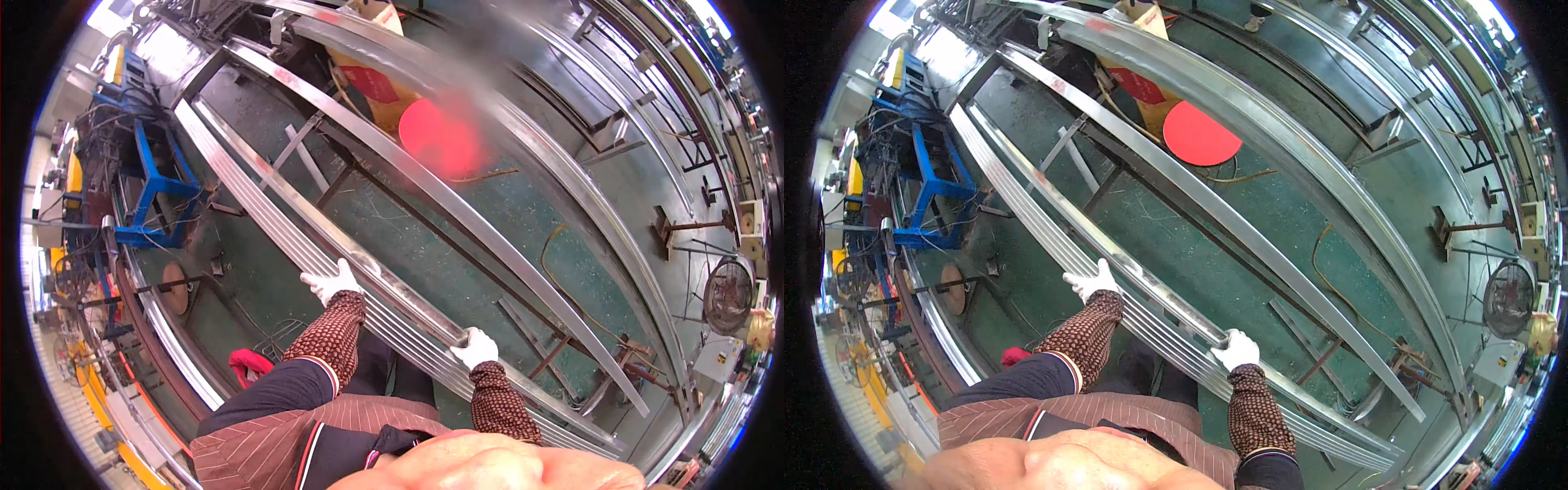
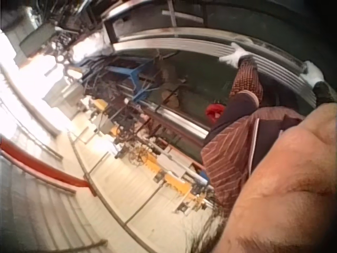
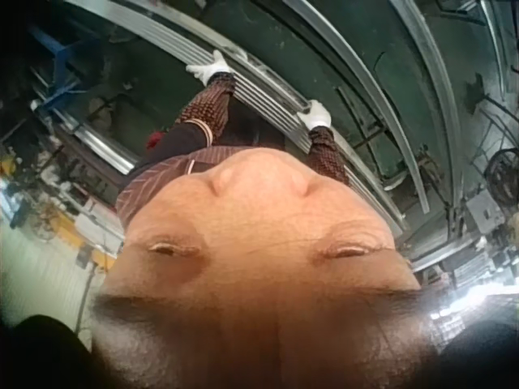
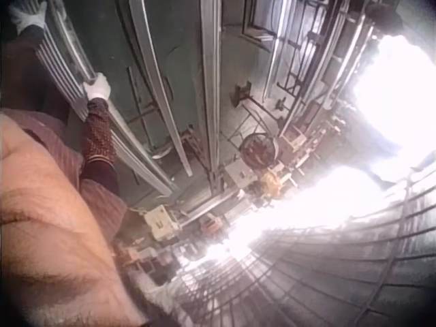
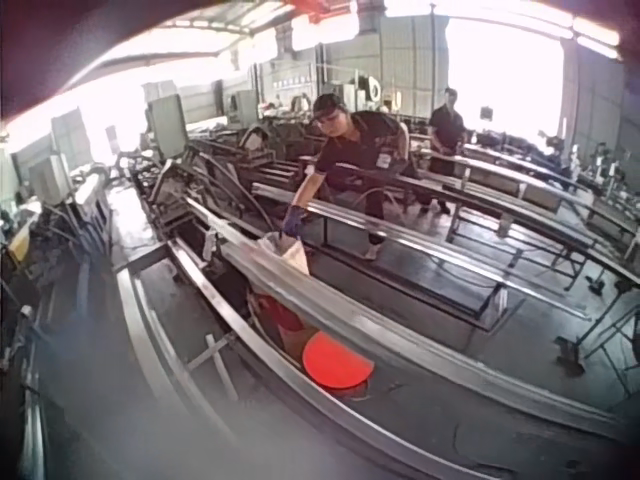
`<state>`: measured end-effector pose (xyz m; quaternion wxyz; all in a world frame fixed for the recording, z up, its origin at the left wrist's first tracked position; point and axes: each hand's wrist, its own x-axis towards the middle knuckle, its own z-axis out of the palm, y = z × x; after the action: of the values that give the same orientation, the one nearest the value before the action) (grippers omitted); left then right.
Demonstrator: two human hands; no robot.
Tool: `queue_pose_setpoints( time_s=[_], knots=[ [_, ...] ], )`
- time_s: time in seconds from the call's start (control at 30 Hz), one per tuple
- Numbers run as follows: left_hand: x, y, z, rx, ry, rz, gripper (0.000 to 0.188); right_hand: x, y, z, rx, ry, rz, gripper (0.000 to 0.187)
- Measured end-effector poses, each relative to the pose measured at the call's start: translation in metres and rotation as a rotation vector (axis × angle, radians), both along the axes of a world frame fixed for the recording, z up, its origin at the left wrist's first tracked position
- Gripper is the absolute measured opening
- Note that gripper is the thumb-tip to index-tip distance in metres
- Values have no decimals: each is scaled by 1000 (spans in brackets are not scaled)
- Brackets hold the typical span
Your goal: Moving and arranging curved wooden or composite slats on a metal rack in a manufacturing facility.
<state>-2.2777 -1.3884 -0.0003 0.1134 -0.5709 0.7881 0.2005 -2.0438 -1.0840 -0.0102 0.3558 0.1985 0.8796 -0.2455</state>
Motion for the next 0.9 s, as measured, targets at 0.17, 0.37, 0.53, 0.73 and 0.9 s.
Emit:
queue_pose_setpoints(
  time_s=[0.17,0.37,0.53,0.73,0.9],
  knots=[
    [-1,5,5,9,-41,-3,126,3,1,-1,-19,12,-33,59],
    [-3,5,6,-12,-62,-11,128,1,-1,4,-4,13,-15,58],
    [0,4,2,-21,-37,-32,129,5,-1,-1,-4,66,-27,63],
    [-1,1,-7,-80,-120,-62,134,6,1,-1,-16,71,-11,66],
    [1,2,-5,-58,-89,-61,133,6,1,0,-31,53,-14,67]
  ],
)
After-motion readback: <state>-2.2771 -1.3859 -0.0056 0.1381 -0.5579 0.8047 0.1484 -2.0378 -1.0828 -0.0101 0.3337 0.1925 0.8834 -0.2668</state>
